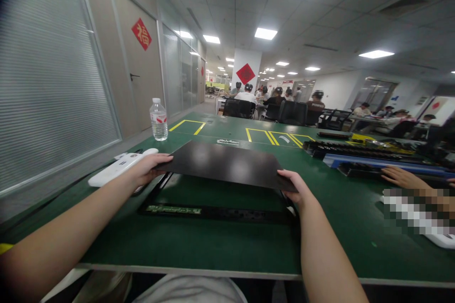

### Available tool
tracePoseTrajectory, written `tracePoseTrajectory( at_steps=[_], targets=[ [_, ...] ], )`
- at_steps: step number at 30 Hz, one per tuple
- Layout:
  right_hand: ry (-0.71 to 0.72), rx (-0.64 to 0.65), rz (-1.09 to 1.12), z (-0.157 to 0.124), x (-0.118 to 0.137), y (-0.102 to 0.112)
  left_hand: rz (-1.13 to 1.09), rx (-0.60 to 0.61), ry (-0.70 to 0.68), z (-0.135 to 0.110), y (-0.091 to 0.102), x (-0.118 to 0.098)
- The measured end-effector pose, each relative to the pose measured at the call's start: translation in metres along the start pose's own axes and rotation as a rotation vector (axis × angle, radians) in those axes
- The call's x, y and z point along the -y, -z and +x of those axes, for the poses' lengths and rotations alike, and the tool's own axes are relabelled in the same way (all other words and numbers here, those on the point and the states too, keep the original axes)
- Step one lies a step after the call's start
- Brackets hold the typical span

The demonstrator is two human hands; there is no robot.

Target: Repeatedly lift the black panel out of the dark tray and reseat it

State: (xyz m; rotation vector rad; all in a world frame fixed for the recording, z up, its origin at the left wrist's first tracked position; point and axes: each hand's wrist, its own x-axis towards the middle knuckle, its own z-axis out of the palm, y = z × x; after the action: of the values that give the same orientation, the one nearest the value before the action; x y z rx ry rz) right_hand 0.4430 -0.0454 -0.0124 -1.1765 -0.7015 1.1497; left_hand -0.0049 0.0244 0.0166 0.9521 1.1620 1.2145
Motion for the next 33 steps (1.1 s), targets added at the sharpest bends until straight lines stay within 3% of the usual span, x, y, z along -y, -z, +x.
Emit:
tracePoseTrajectory(
  at_steps=[3,8,15,22,28,33],
  targets=[
    [-0.120,0.064,-0.019,-0.001,0.002,0.001,0.002,0.055,0.007,-0.004,0.001,-0.004],
    [-0.142,0.057,-0.065,-0.002,0.005,0.003,0.029,0.286,0.022,-0.010,0.005,-0.008],
    [-0.191,0.153,-0.103,0.000,0.001,0.002,-0.007,0.228,-0.008,-0.012,0.005,-0.010],
    [-0.308,0.078,-0.114,0.007,-0.003,0.002,-0.195,0.056,-0.024,0.002,0.005,-0.007],
    [-0.188,-0.092,-0.245,0.009,-0.004,0.001,-0.157,0.162,-0.084,0.003,0.005,-0.004],
    [-0.075,-0.174,-0.270,0.008,-0.001,0.002,-0.128,0.128,-0.118,0.002,0.007,-0.005]
  ],
)
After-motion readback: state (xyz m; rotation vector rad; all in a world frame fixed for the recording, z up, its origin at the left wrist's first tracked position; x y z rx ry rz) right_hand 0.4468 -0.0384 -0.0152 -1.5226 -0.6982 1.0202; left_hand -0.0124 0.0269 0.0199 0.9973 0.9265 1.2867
